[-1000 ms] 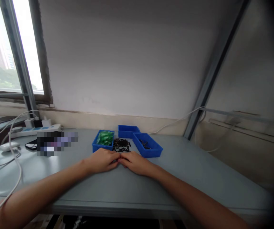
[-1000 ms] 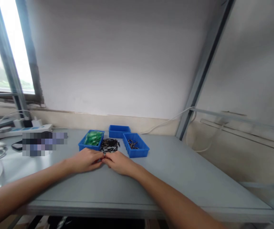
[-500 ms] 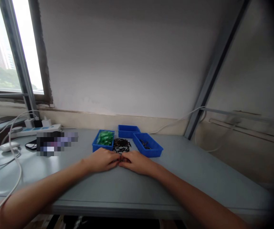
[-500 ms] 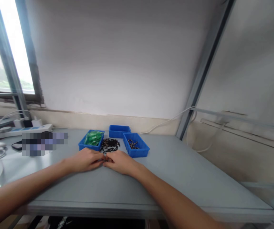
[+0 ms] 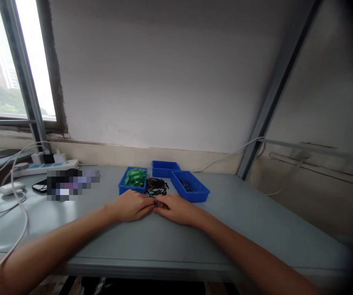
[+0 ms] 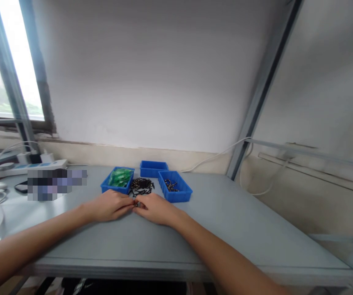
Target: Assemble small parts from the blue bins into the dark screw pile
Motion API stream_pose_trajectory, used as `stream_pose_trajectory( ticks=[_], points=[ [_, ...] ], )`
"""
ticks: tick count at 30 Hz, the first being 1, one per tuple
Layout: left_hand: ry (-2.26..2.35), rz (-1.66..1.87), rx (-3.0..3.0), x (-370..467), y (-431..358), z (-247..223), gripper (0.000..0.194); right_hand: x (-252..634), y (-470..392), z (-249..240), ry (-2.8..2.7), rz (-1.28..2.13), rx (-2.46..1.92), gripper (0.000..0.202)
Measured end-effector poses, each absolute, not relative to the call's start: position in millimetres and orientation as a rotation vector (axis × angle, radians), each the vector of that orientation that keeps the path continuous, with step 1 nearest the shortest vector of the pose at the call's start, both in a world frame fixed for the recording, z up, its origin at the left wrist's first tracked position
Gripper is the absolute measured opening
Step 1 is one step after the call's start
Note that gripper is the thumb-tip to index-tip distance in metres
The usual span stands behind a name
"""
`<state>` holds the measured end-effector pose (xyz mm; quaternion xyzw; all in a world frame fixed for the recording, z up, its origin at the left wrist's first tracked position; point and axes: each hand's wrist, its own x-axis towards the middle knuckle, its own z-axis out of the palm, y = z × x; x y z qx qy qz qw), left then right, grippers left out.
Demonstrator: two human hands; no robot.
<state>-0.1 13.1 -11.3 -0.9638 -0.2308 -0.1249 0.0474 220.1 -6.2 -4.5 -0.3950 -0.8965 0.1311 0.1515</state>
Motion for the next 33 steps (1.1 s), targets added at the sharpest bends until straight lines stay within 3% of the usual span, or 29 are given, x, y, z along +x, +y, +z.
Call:
stream_pose_trajectory(
  ticks=[23, 33],
  points=[
    [-0.768, -0.352, -2.921, 0.2, 12.9, -11.4, 0.021, 220.7, -7.5, -0.9, -2.63, 0.276, -1.174, 0.011],
    [-0.845, -0.329, -2.872, 2.9, 11.1, -10.3, 0.014, 220.4, -6.8, 0.0, -2.696, 0.218, -1.137, 0.02]
  ],
)
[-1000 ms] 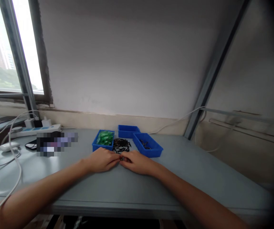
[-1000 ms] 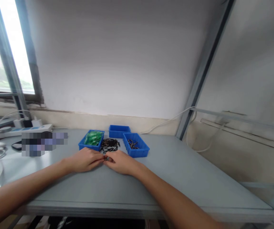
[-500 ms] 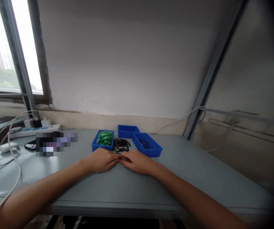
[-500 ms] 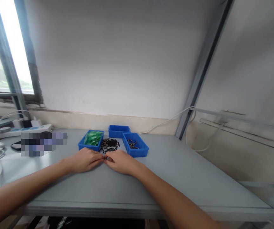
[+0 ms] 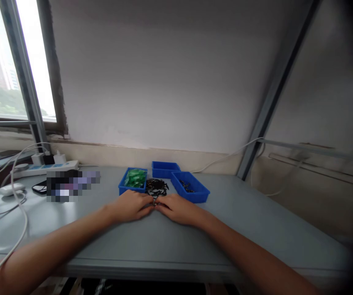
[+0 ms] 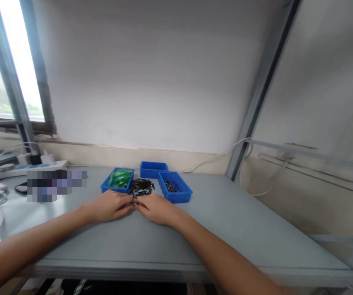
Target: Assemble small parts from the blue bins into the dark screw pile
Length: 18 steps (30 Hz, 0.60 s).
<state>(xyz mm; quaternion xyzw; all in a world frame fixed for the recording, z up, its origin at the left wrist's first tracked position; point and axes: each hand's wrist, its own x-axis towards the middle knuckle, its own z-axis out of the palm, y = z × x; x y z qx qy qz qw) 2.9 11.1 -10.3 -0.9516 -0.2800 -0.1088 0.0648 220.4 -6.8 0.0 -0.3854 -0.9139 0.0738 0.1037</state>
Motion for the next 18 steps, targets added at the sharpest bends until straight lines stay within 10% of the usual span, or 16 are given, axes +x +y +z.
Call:
stream_pose_trajectory(
  ticks=[18],
  points=[
    [-0.642, -0.622, -2.812, -2.0, 20.4, -19.1, 0.021, 224.7, -1.0, -4.9, -2.524, 0.655, -1.079, 0.032]
  ],
)
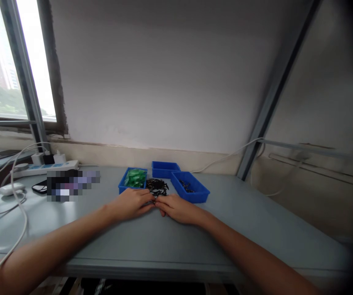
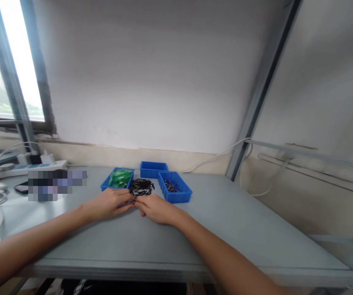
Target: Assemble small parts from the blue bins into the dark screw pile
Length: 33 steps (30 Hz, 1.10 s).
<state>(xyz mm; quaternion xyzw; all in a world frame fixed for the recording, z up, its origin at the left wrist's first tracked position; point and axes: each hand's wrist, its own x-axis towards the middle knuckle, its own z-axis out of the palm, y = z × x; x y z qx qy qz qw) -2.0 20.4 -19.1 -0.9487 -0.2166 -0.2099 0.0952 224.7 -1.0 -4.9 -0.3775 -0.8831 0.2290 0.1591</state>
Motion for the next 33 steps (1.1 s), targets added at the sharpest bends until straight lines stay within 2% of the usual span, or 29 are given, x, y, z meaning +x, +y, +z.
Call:
stream_pose_trajectory(
  ticks=[17, 24, 33],
  points=[
    [-0.554, -0.629, -2.864, -1.7, 16.7, -16.5, 0.016, 222.1, 0.0, -4.3, -2.458, 0.742, -1.139, 0.024],
    [-0.605, -0.592, -2.931, 1.4, 14.9, -16.9, 0.012, 222.1, -1.4, -6.7, -2.455, 0.769, -1.114, 0.01],
    [-0.498, -0.619, -2.882, 0.2, 17.3, -18.8, 0.015, 222.1, -0.5, -11.4, -2.476, 0.659, -1.06, 0.016]
  ],
)
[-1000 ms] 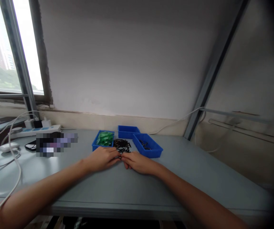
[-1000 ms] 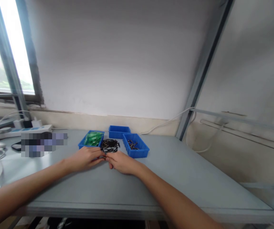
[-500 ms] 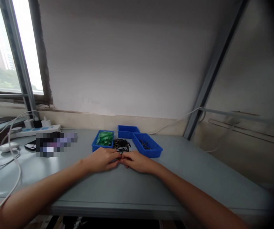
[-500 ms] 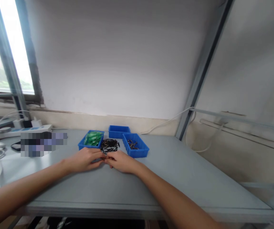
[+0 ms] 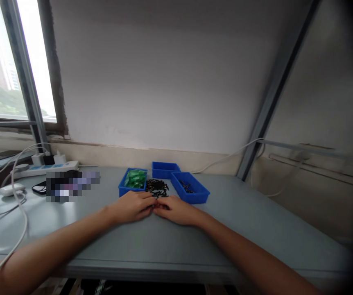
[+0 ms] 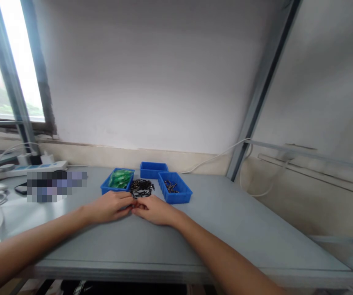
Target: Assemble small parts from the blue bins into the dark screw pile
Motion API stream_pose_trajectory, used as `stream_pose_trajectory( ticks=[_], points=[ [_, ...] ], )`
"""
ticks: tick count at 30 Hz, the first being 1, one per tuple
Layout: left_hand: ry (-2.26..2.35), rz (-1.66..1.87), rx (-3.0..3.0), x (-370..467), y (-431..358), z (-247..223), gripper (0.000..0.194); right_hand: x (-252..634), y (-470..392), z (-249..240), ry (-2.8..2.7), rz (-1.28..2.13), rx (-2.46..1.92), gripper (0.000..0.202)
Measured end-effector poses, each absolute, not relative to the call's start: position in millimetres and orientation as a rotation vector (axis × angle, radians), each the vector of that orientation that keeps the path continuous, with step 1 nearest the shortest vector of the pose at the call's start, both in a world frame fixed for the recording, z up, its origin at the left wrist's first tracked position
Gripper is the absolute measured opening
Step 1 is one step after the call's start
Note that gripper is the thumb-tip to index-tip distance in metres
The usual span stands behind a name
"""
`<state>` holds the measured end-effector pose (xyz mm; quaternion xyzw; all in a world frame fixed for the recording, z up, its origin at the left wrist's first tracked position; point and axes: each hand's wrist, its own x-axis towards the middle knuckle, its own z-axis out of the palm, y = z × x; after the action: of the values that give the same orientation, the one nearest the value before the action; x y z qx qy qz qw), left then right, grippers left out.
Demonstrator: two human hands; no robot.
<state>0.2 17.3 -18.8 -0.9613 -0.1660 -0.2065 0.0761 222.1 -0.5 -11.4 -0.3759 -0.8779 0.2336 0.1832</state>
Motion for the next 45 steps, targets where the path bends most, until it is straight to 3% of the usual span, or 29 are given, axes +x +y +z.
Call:
stream_pose_trajectory(
  ticks=[12, 19, 24, 34, 45],
  points=[
    [-0.443, -0.668, -2.857, -0.8, 21.4, -19.1, 0.027, 223.9, 1.4, -12.3, -2.508, 0.722, -1.083, 0.008],
    [-0.558, -0.751, -3.067, 0.0, 16.8, -13.5, 0.024, 222.8, 0.4, -10.4, -2.433, 0.894, -1.006, 0.004],
    [-0.588, -0.726, -3.132, 1.0, 16.0, -13.7, 0.027, 221.3, -3.3, -4.4, -2.453, 1.003, -0.947, 0.012],
    [-0.585, -0.634, -3.036, 0.1, 17.4, -17.6, 0.027, 221.1, -1.8, -6.9, -2.48, 0.756, -1.026, 0.017],
    [-0.674, -0.554, -2.969, 0.4, 12.6, -12.9, 0.012, 222.5, -5.7, -1.2, -2.533, 0.439, -1.044, 0.018]
  ],
)
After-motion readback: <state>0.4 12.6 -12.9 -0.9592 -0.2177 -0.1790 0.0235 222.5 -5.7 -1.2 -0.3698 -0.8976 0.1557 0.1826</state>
